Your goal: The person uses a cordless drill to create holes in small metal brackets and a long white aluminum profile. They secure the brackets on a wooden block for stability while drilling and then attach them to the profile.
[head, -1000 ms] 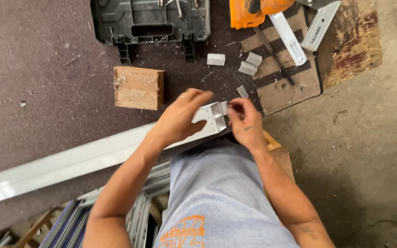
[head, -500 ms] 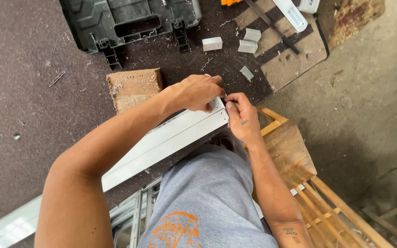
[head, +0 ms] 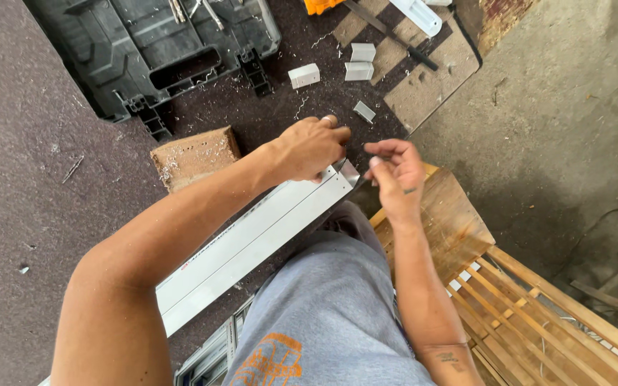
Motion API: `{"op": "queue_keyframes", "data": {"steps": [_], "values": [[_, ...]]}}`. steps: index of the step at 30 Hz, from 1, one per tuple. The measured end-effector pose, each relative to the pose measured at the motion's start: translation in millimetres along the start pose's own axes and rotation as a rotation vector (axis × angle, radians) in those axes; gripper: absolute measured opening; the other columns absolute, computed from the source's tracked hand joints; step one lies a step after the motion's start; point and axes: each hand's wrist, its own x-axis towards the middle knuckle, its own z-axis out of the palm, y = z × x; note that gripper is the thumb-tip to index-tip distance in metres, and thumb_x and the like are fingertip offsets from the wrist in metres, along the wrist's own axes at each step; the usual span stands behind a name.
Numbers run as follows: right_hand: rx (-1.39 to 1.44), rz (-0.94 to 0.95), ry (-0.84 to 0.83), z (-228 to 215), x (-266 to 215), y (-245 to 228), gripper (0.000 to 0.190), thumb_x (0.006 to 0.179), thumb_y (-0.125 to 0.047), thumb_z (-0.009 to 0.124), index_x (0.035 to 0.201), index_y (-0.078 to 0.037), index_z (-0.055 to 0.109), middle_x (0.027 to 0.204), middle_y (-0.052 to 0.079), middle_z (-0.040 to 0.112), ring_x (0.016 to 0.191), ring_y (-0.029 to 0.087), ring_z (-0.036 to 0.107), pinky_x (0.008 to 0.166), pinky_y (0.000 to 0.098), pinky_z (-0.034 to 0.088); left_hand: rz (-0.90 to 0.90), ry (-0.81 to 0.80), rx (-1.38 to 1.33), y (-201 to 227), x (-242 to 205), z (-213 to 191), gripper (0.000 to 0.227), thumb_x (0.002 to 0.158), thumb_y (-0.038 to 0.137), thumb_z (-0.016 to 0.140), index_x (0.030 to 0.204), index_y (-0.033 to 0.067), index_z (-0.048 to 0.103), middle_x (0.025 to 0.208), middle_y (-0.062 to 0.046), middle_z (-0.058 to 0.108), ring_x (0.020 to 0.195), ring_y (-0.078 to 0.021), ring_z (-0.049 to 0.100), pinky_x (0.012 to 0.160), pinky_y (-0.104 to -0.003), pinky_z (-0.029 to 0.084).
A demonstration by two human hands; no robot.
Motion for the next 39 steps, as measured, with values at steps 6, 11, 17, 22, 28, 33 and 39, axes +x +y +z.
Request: {"op": "queue_keyframes", "data": {"steps": [6, 11, 17, 22, 28, 33, 39], "values": [[0.016, -0.325, -0.115, 8.8, 83.2, -44.8, 0.033, 0.093, 0.006, 0.072, 0.121, -0.003, 0.059, 0.12, 0.013, 0.07, 0.091, 0.013, 0.065, 0.076, 0.0287, 0.056, -0.008, -0.117, -0.163, -10.3, 10.8, 16.8, 0.061, 0.072, 0.024, 0.086, 0.13, 0.0177, 0.065, 0.126, -0.006, 0.065, 0.11, -0.0298, 0.066, 0.088, -0.039, 0.054], [-0.068, -0.559, -0.174, 61.0, 161.9, -78.9, 0.074, 0.084, 0.002, 0.086, 0.145, -0.006, 0.044, 0.14, 0.009, 0.057, 0.126, 0.017, 0.056, 0.102, 0.0328, 0.049, 0.02, -0.204, -0.118, -8.5, 14.4, 13.1, 0.059, 0.075, 0.023, 0.084, 0.131, 0.0189, 0.064, 0.125, -0.007, 0.067, 0.114, -0.0306, 0.065, 0.09, -0.041, 0.055], [0.041, -0.624, -0.348, 112.4, 236.5, -75.2, 0.061, 0.093, -0.001, 0.087, 0.143, -0.006, 0.053, 0.136, 0.007, 0.062, 0.126, 0.019, 0.062, 0.108, 0.039, 0.056, 0.04, -0.19, -0.076, -3.7, 12.3, -5.2, 0.056, 0.073, 0.026, 0.085, 0.123, 0.0102, 0.066, 0.123, -0.008, 0.065, 0.119, -0.03, 0.062, 0.093, -0.04, 0.054], [-0.005, -0.594, -0.187, 123.8, 246.1, -87.5, 0.038, 0.101, -0.001, 0.076, 0.136, 0.0, 0.062, 0.125, 0.009, 0.069, 0.114, 0.017, 0.066, 0.102, 0.0362, 0.056, 0.025, -0.163, -0.097, 0.8, 7.4, -4.5, 0.045, 0.075, 0.021, 0.083, 0.116, 0.0093, 0.069, 0.119, -0.008, 0.064, 0.118, -0.0289, 0.061, 0.093, -0.038, 0.054], [0.226, -0.498, -0.344, 52.3, 157.9, -152.6, 0.045, 0.1, 0.004, 0.061, 0.145, 0.002, 0.057, 0.139, 0.01, 0.065, 0.106, 0.019, 0.066, 0.095, 0.033, 0.054, 0.024, -0.159, -0.192, -9.0, 13.4, 5.6, 0.048, 0.074, 0.02, 0.084, 0.118, 0.0121, 0.069, 0.118, -0.007, 0.068, 0.112, -0.0286, 0.067, 0.093, -0.039, 0.054], [0.064, -0.474, -0.286, -23.3, 35.3, -179.4, 0.048, 0.096, 0.0, 0.062, 0.143, 0.001, 0.057, 0.133, 0.023, 0.066, 0.1, 0.026, 0.071, 0.093, 0.0401, 0.058, 0.081, -0.131, -0.235, -16.9, 15.4, 18.4, 0.049, 0.069, 0.018, 0.088, 0.115, 0.0153, 0.071, 0.115, -0.008, 0.072, 0.113, -0.0329, 0.066, 0.092, -0.044, 0.053], [0.023, -0.117, -0.218, -76.7, -72.0, -153.0, 0.06, 0.083, 0.008, 0.067, 0.141, -0.003, 0.056, 0.126, 0.02, 0.066, 0.102, 0.025, 0.069, 0.09, 0.0409, 0.059, 0.095, -0.139, -0.287, -23.3, 22.0, 16.3, 0.05, 0.064, 0.015, 0.089, 0.112, 0.0173, 0.076, 0.104, -0.013, 0.075, 0.104, -0.0368, 0.07, 0.086, -0.045, 0.057]]}}
